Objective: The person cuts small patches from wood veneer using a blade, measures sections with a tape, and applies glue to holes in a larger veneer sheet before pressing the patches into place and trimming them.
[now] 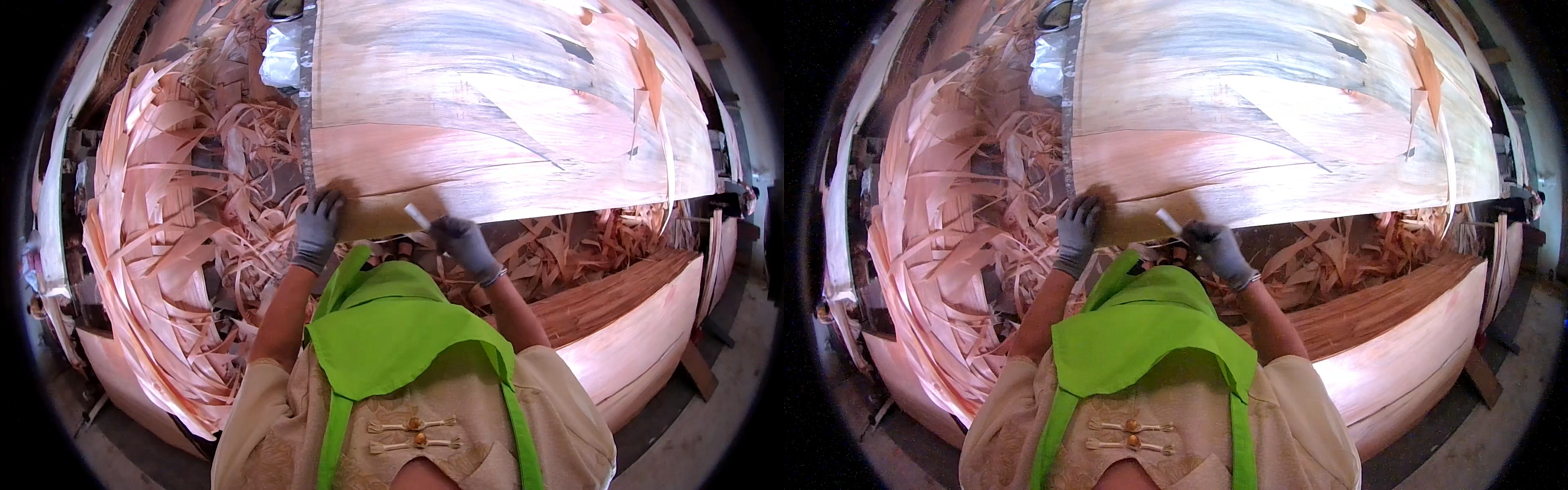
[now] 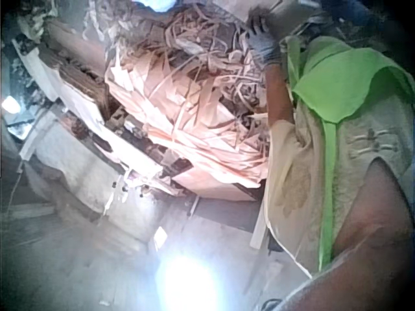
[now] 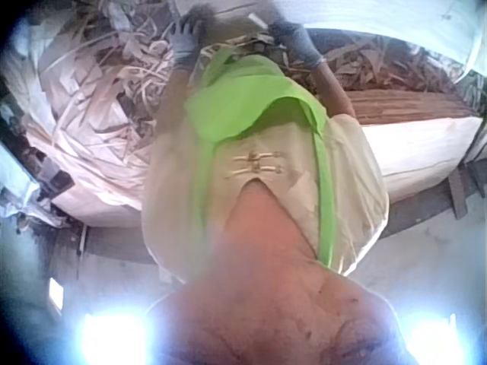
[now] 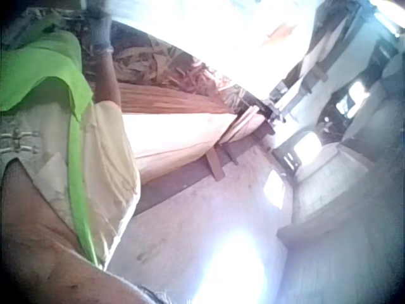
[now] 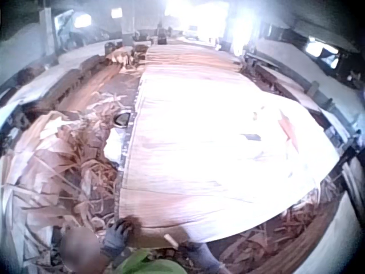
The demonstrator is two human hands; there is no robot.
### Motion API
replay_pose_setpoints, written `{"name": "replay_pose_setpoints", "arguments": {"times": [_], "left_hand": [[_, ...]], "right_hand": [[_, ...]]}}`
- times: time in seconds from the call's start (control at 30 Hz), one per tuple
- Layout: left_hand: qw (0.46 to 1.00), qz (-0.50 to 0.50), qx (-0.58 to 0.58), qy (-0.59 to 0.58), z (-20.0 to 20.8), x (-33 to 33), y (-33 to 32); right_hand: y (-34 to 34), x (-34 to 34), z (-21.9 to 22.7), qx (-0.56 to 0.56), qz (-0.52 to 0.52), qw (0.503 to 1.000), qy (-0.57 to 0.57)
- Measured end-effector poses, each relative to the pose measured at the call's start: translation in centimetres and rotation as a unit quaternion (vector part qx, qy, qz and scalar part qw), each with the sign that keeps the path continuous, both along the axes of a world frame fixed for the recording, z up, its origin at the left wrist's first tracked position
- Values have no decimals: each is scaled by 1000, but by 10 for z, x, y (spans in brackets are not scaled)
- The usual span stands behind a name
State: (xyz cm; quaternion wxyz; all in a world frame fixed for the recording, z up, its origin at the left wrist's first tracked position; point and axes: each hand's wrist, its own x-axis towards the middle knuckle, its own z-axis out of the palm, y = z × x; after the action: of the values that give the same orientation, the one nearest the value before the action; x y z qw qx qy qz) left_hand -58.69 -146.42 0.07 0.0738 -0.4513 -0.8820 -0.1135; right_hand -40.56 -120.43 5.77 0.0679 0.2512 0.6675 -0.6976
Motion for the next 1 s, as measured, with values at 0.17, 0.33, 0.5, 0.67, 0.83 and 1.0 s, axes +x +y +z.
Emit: {"name": "replay_pose_setpoints", "arguments": {"times": [0.17, 0.33, 0.5, 0.67, 0.83, 1.0], "left_hand": [[1000, 1, 17, 19, -1, -5, -1], [986, 108, 129, 19, 11, 0, 0], [947, 262, 186, 1, -1, 9, -9], [941, 281, 189, -30, -1, 10, -13], [929, 292, 207, -91, 12, 6, -13], [897, 342, 214, -180, 12, -4, 2]], "right_hand": [[-48, -26, -10, -80, 77, 994, -24], [-60, -64, -39, 8, 115, 993, 8], [-76, -93, -30, -40, 35, 998, -38], [-79, -102, -49, -95, -32, 994, -36], [-80, -102, -50, -106, -45, 991, -69], [-80, -104, -48, -64, -25, 996, -56]]}}
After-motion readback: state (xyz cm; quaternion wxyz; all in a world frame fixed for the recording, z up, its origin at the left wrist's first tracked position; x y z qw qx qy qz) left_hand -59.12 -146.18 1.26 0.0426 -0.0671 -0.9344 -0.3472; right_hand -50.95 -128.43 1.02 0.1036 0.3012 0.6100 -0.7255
